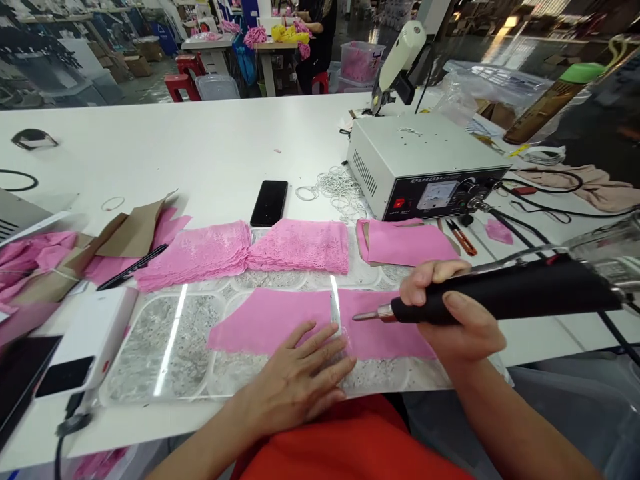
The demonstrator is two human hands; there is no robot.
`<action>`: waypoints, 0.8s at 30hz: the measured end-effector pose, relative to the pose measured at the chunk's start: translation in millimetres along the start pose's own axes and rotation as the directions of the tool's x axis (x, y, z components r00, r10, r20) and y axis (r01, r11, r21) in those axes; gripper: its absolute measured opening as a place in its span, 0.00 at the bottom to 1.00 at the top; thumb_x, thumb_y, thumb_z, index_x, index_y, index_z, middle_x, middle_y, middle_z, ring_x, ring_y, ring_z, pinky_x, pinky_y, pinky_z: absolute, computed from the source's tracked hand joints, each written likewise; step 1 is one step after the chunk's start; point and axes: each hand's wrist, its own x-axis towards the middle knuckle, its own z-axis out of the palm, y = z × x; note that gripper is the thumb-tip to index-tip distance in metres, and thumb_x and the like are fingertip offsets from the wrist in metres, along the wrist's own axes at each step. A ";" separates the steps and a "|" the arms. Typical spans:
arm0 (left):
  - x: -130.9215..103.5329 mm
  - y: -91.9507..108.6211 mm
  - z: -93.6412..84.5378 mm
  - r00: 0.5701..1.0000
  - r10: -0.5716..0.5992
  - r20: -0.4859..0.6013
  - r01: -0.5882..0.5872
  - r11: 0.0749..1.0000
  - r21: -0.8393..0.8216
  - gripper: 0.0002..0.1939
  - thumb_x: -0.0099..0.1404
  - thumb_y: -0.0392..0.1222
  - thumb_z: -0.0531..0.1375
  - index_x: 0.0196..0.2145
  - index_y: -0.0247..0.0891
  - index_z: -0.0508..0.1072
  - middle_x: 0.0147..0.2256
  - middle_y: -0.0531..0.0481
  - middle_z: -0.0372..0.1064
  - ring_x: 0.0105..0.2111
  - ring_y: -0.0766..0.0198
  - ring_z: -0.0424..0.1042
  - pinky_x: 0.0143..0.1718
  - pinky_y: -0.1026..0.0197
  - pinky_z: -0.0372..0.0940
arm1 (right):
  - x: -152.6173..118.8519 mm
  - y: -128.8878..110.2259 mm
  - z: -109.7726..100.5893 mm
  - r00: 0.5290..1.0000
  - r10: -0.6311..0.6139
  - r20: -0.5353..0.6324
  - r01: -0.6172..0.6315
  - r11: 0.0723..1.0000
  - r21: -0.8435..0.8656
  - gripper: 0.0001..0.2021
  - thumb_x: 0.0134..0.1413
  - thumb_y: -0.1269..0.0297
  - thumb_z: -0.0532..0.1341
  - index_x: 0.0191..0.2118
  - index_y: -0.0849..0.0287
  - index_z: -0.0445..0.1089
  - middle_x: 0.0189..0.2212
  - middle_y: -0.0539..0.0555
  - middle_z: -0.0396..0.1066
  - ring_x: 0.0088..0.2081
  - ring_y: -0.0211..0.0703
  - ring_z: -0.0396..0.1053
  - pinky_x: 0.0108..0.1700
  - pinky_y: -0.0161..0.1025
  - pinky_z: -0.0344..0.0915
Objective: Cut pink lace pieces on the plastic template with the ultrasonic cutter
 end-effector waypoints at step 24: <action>16.5 -22.0 19.1 0.991 -0.131 0.003 0.129 0.979 0.156 0.20 0.71 0.43 0.53 0.60 0.39 0.64 0.60 0.45 0.62 0.64 0.47 0.55 0.65 0.36 0.37 | 10.6 9.2 -15.4 0.969 -0.162 -0.188 0.123 0.971 -0.205 0.06 0.44 0.63 0.63 0.31 0.56 0.67 0.28 0.49 0.67 0.23 0.36 0.64 0.27 0.40 0.65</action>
